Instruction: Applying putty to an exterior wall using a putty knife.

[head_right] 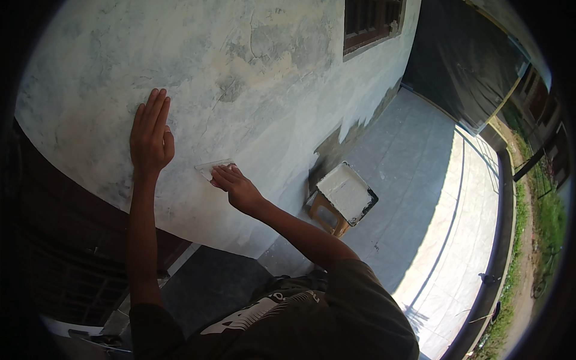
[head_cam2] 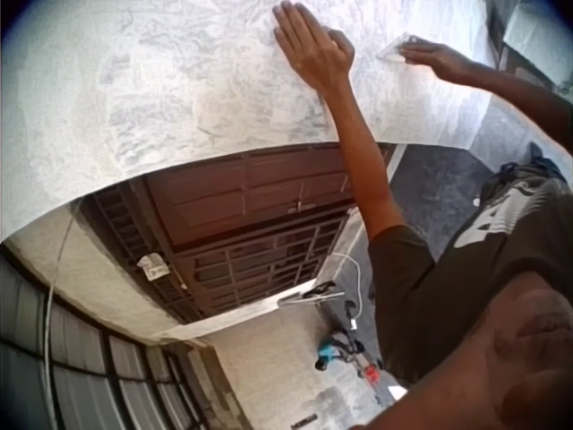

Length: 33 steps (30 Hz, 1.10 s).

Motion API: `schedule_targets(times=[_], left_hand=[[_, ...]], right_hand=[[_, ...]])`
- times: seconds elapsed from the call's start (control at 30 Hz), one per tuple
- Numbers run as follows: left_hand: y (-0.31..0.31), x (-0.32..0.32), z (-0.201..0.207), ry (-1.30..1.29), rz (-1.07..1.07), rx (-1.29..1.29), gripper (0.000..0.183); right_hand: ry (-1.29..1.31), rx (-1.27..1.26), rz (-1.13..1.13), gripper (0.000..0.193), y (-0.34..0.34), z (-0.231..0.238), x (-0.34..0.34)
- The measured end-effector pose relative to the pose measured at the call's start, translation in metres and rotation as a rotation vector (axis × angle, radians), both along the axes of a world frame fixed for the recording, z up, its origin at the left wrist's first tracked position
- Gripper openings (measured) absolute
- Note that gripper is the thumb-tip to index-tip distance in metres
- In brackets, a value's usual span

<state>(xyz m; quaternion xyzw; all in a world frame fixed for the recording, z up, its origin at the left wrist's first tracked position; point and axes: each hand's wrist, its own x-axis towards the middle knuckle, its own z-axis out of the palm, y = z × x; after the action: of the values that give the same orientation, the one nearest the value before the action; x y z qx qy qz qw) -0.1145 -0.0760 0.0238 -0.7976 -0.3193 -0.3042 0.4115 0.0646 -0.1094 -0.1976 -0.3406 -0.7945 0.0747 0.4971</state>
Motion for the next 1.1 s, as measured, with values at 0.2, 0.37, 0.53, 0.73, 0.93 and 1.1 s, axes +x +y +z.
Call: schedule_targets(times=[0.2, 0.37, 0.53, 0.73, 0.93, 1.1], left_hand=[[-0.002, -0.005, -0.002, 0.013, 0.003, -0.007, 0.054], [-0.001, -0.003, -0.002, 0.01, 0.005, -0.003, 0.053], [-0.003, 0.001, -0.001, 0.01, -0.008, -0.005, 0.052], [0.0, -0.002, -0.002, 0.017, -0.004, 0.011, 0.053], [0.0, 0.002, 0.0, 0.006, -0.024, 0.002, 0.055], [0.001, 0.004, 0.002, 0.023, -0.057, 0.006, 0.054]], right_hand=[[0.485, -0.228, -0.242, 0.042, 0.012, 0.01, 0.05], [0.662, 0.051, -0.425, 0.035, 0.072, 0.108, 0.083], [0.678, 0.177, -0.547, 0.031, 0.111, 0.144, 0.098], [0.574, 0.273, -0.419, 0.03, 0.081, 0.16, 0.041], [0.293, 0.367, -0.159, 0.034, 0.035, 0.113, 0.015], [0.125, -0.28, 0.275, 0.031, -0.008, 0.023, 0.019]])
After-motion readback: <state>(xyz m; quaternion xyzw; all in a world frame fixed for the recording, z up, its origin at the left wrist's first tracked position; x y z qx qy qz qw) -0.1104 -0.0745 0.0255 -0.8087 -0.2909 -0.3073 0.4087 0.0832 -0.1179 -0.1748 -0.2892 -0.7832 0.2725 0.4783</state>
